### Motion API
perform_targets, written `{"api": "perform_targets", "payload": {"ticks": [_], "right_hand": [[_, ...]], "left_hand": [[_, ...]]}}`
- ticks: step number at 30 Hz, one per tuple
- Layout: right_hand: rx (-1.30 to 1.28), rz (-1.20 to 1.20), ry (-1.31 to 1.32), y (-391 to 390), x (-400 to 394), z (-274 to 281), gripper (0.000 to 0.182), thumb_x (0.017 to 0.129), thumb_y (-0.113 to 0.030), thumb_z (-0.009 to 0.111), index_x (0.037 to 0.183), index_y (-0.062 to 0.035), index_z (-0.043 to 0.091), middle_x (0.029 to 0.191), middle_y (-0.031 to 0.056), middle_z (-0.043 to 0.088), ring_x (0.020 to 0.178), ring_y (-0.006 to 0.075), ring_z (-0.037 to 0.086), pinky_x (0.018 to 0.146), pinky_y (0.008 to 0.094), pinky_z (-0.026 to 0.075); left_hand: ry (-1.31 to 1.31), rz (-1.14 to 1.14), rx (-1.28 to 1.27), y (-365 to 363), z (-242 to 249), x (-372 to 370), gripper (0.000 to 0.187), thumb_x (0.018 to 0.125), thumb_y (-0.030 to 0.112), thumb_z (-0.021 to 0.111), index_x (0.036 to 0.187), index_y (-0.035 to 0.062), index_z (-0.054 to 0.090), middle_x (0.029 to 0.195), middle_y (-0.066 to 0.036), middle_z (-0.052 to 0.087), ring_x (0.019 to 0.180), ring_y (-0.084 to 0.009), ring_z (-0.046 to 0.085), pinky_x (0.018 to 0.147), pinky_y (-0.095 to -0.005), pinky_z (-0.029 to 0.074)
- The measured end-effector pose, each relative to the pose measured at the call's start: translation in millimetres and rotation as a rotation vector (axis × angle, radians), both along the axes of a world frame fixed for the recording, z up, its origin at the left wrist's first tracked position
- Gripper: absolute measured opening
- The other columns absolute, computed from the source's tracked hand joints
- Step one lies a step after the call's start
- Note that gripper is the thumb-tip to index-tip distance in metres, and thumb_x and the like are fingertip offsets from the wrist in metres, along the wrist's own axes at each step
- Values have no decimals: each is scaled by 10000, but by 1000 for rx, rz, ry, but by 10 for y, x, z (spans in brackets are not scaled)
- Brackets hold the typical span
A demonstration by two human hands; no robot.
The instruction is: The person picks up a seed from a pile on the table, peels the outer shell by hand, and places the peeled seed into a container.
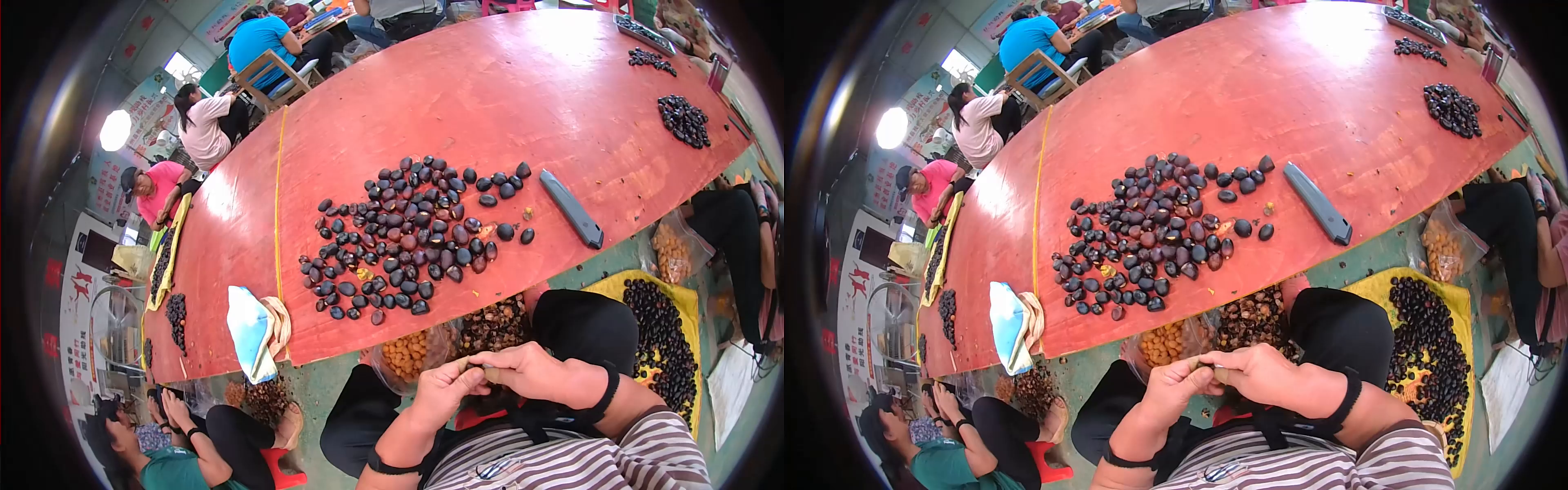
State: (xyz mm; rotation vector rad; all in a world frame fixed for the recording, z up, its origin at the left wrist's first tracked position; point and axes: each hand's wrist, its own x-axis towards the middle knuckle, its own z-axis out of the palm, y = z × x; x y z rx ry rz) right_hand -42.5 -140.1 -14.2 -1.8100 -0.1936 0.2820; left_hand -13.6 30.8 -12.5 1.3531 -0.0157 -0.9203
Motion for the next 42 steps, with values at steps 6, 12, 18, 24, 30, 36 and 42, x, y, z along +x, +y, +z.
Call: {"api": "perform_targets", "payload": {"ticks": [6, 12, 18, 24, 30, 36, 42], "right_hand": [[-321, 200, -76, -106, -13, 179, 251, 765, -220, 510, 1006, -157, 545, 687, 117, 568, 600, 285, 559, 528, 355, 445], [-480, 381, -169, -111, -29, 264, 242, 772, -203, 487, 1005, -165, 539, 657, 116, 561, 583, 275, 559, 482, 382, 428], [-184, 269, 49, -148, 20, 282, 244, 767, -185, 515, 1001, -122, 551, 750, 140, 588, 644, 250, 585, 563, 330, 456], [162, -15, 414, -205, 146, 193, 280, 786, -108, 520, 1065, -94, 525, 647, 5, 531, 561, 45, 436, 532, 198, 409], [131, -167, 219, -194, 82, 10, 274, 783, -118, 514, 1050, -57, 514, 591, -11, 474, 547, 33, 407, 498, 190, 377], [217, -120, 214, -125, 17, 141, 271, 760, -105, 538, 1027, -65, 512, 587, 12, 470, 556, 41, 408, 502, 207, 371], [173, -12, 159, -79, 48, 198, 350, 758, -117, 547, 1101, -111, 481, 693, 91, 569, 597, 77, 480, 571, 241, 423]], "left_hand": [[92, -110, 105, -5, 160, -26, 187, 797, 106, 515, 942, 0, 565, 744, -40, 576, 652, -106, 562, 601, -218, 447], [238, -265, 156, 62, 95, -29, 192, 775, 147, 555, 912, 15, 574, 722, -21, 575, 582, -73, 558, 524, -183, 445], [134, -249, 114, 32, 127, -2, 193, 759, 67, 557, 931, -19, 565, 747, -54, 587, 624, -102, 563, 588, -212, 464], [-45, -201, 47, -94, 223, -23, 227, 726, 15, 568, 948, -26, 554, 796, -74, 591, 697, -121, 570, 657, -225, 454], [48, 154, -94, -26, 183, 103, 343, 786, 97, 519, 1110, 15, 440, 955, -102, 554, 784, -163, 570, 725, -278, 451], [37, 178, -88, -32, 154, 83, 311, 803, 95, 501, 1097, 6, 452, 919, -66, 560, 782, -128, 557, 727, -235, 435], [-53, 134, -77, -40, 174, 44, 296, 787, 48, 515, 1073, -15, 475, 930, -54, 555, 794, -102, 538, 736, -206, 421]]}}
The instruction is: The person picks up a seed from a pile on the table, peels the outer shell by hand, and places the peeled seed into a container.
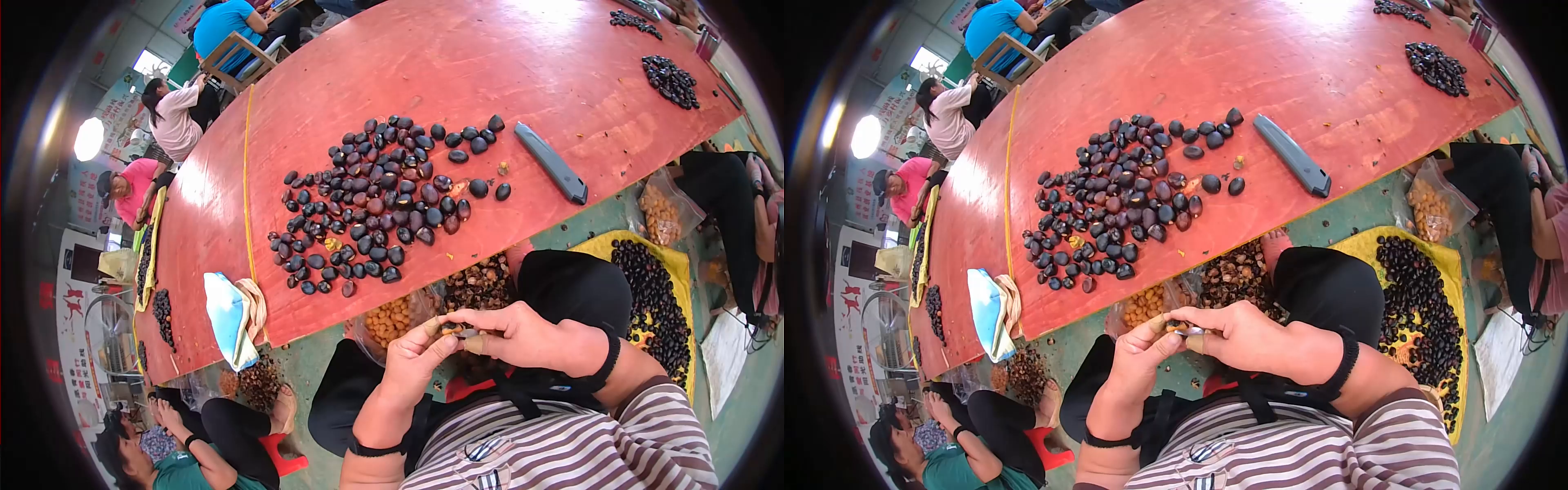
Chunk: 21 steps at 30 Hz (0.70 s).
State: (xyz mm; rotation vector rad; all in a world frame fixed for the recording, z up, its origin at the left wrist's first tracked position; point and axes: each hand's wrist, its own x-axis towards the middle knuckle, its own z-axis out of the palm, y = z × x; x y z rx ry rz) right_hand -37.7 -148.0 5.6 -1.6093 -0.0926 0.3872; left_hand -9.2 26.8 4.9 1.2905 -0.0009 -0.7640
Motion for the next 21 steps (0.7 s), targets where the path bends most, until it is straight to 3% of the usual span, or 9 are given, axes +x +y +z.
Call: {"api": "perform_targets", "payload": {"ticks": [7, 13, 17, 21], "right_hand": [[-45, 32, 14, 8, -11, -2, 301, 768, -113, 532, 1068, -93, 518, 763, 125, 598, 679, 84, 541, 641, 231, 443], [-6, -48, -84, 51, -77, -139, 275, 778, -79, 515, 1052, -73, 524, 801, 96, 604, 730, 92, 559, 676, 221, 443], [30, -129, -75, 105, -126, -274, 261, 783, -79, 507, 1042, -80, 534, 757, 49, 603, 663, 84, 552, 632, 205, 444], [142, -83, 346, 34, -64, -142, 250, 781, -103, 521, 1029, -111, 555, 711, -8, 579, 554, 51, 495, 508, 181, 416]], "left_hand": [[-57, 14, 54, -6, -24, -55, 279, 766, 69, 550, 1025, -27, 513, 901, -49, 566, 792, -92, 529, 715, -218, 424], [-133, -21, 137, -27, -100, -87, 226, 794, 53, 503, 1002, -32, 523, 841, -37, 569, 748, -84, 524, 687, -202, 421], [-260, -50, 221, -26, -175, -119, 221, 795, 47, 496, 997, -38, 524, 827, -36, 569, 733, -82, 525, 674, -199, 423], [-366, -119, 346, -21, -183, -102, 220, 793, 38, 493, 996, -43, 523, 804, -33, 574, 720, -74, 525, 662, -189, 425]]}}
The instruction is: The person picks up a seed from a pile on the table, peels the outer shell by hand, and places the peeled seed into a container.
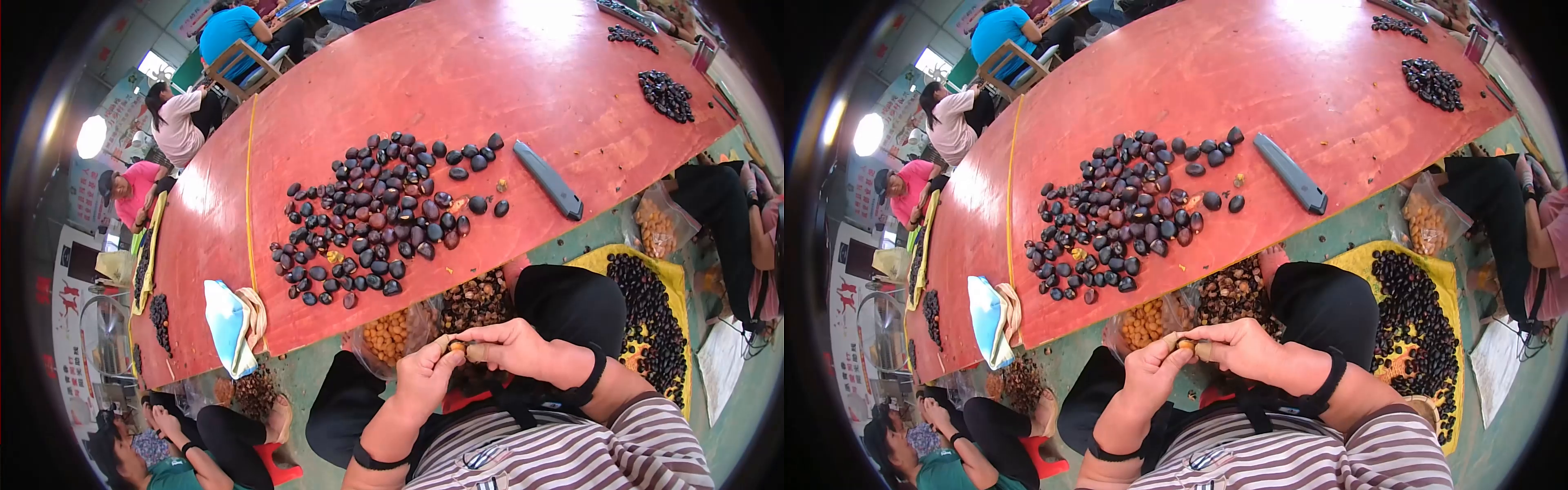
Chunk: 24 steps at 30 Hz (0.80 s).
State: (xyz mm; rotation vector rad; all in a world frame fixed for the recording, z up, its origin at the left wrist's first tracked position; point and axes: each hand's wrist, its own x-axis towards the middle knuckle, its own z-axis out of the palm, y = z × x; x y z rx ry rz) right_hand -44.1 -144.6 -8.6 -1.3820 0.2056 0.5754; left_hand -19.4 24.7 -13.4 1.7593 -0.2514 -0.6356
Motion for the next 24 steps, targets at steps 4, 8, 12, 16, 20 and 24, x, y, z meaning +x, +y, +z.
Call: {"api": "perform_targets", "payload": {"ticks": [4, 8, 12, 16, 20, 24], "right_hand": [[173, 82, 183, -143, 23, 8, 267, 782, -121, 527, 1048, -109, 540, 702, -4, 561, 507, 39, 461, 430, 169, 380], [305, 151, 307, -212, -26, 38, 290, 795, -127, 506, 1082, -85, 507, 708, 17, 553, 495, 46, 457, 413, 164, 367], [371, 196, 349, -257, -62, 36, 284, 794, -139, 509, 1072, -78, 511, 699, 22, 548, 492, 59, 460, 416, 181, 373], [458, 258, 445, -331, -75, 77, 300, 792, -152, 517, 1078, -63, 501, 722, 45, 557, 503, 71, 467, 425, 190, 371], [454, 167, 392, -289, -54, 57, 307, 790, -147, 517, 1085, -64, 499, 715, 49, 558, 487, 73, 456, 421, 188, 370], [48, -27, 59, -103, -73, 24, 262, 793, -166, 526, 1038, -75, 543, 732, 10, 566, 542, 49, 472, 472, 191, 403]], "left_hand": [[-126, -47, 73, -13, 60, -41, 233, 783, 32, 507, 1004, -40, 524, 801, -30, 583, 720, -60, 520, 655, -185, 429], [-145, -104, 93, 1, 109, -100, 253, 773, 36, 528, 1016, -34, 522, 818, -30, 591, 726, -44, 512, 657, -182, 430], [-11, -160, 43, -10, 256, -98, 251, 779, 46, 526, 1017, -34, 521, 819, -31, 591, 732, -49, 515, 669, -181, 429], [63, -209, 14, 0, 254, -141, 253, 785, 35, 513, 1027, -39, 513, 830, -41, 588, 743, -55, 517, 677, -186, 431], [137, -151, -88, -34, 170, -66, 280, 787, 36, 510, 1054, -43, 490, 871, -60, 581, 774, -75, 528, 706, -203, 430], [465, 103, -396, -91, 50, 29, 280, 779, 53, 532, 1047, -17, 497, 881, -27, 566, 769, -71, 519, 702, -184, 419]]}}
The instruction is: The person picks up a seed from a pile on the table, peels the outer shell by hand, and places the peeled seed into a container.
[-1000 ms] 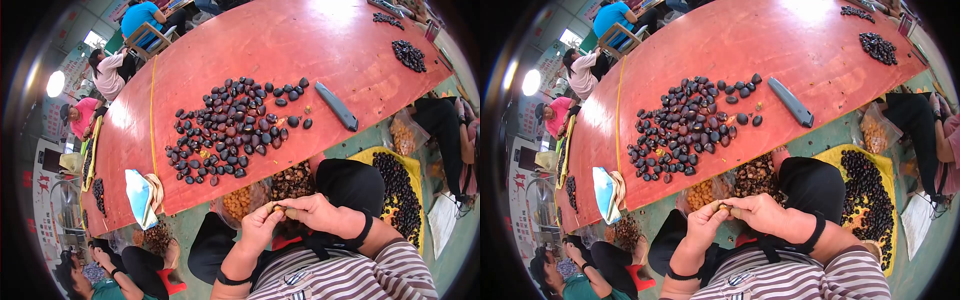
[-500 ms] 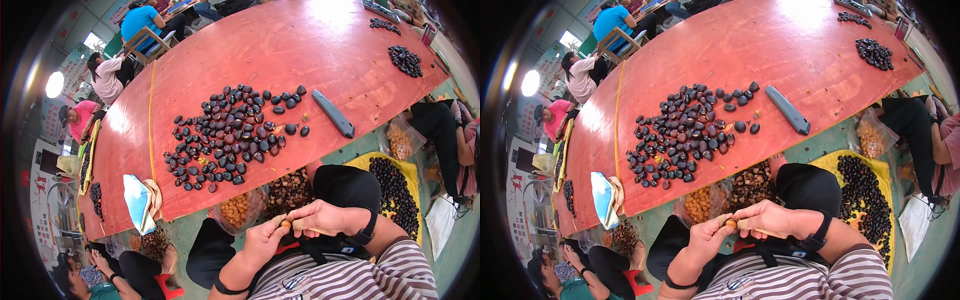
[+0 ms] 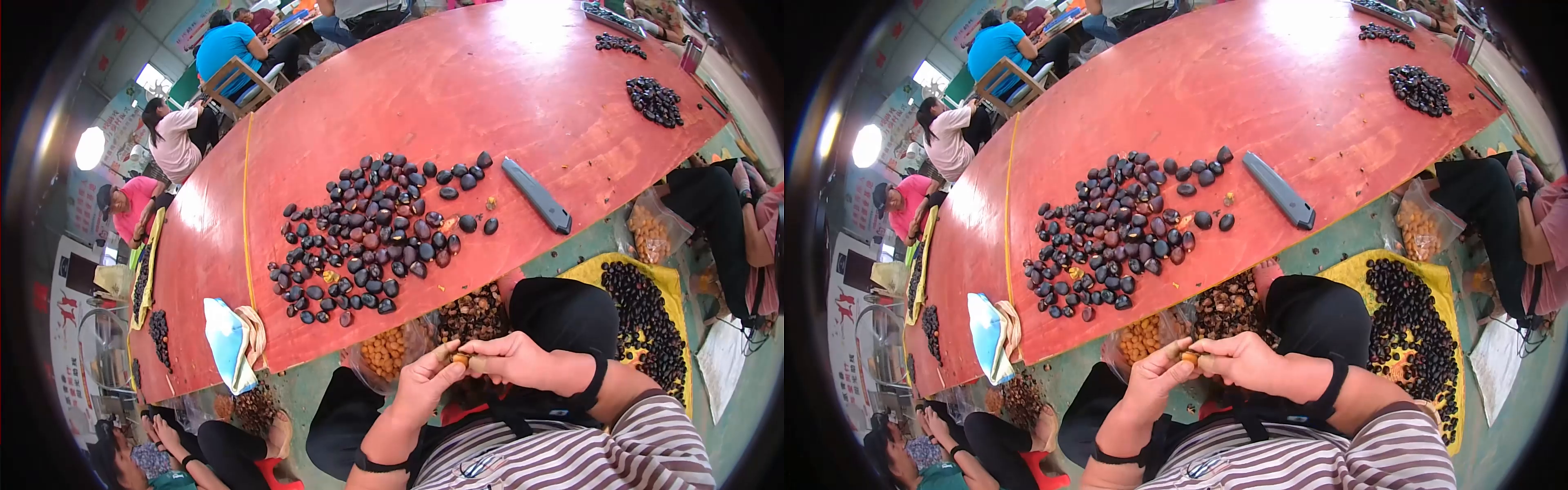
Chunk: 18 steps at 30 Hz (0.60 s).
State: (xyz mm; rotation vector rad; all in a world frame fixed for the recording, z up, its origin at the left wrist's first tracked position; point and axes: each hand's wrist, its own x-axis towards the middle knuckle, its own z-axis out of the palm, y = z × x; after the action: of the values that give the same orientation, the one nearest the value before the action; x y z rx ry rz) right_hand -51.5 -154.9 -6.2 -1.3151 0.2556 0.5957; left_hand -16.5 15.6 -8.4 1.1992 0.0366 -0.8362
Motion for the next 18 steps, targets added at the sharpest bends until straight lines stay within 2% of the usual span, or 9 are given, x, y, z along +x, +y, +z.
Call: {"api": "perform_targets", "payload": {"ticks": [3, 4, 6, 9, 12, 18], "right_hand": [[-81, -62, -278, 114, -17, -10, 258, 785, -156, 542, 1023, -58, 545, 731, 3, 573, 635, 52, 494, 560, 207, 429], [-223, -16, -337, 120, -37, 2, 274, 781, -156, 549, 1038, -61, 532, 742, 14, 581, 692, 54, 485, 631, 216, 428], [-215, 31, -367, 100, -13, 59, 260, 786, -138, 535, 1039, -75, 533, 743, 20, 579, 677, 41, 468, 623, 213, 427], [-116, 67, -283, 33, -20, 243, 275, 795, -129, 512, 1068, -106, 521, 731, 0, 571, 636, 38, 461, 582, 207, 426], [14, 171, -163, -39, -33, 192, 289, 800, -127, 494, 1088, -126, 512, 714, -26, 556, 594, 34, 448, 538, 192, 414], [19, 275, -104, -86, -25, 216, 280, 790, -151, 516, 1069, -124, 527, 675, -26, 535, 534, 40, 417, 497, 185, 390]], "left_hand": [[-69, 7, 64, -20, -18, -4, 233, 780, 77, 540, 996, -8, 529, 835, -16, 568, 728, -62, 516, 674, -180, 423], [-99, -12, 102, -19, -7, 3, 216, 783, 87, 538, 978, -5, 538, 815, -12, 570, 718, -58, 516, 665, -178, 423], [-162, -41, 179, 8, 45, 22, 189, 789, 108, 535, 943, 1, 557, 776, -4, 573, 700, -52, 515, 646, -174, 422], [-238, -150, 204, 68, 98, 2, 172, 801, 133, 520, 901, 3, 571, 727, 0, 577, 672, -44, 517, 610, -167, 419], [-288, -173, 170, 47, 182, -56, 193, 808, 162, 513, 904, 4, 569, 698, -4, 577, 643, -41, 516, 572, -162, 416], [-100, -336, 228, 115, 223, -50, 167, 804, 137, 514, 883, 8, 586, 674, -11, 576, 599, -55, 523, 539, -173, 422]]}}
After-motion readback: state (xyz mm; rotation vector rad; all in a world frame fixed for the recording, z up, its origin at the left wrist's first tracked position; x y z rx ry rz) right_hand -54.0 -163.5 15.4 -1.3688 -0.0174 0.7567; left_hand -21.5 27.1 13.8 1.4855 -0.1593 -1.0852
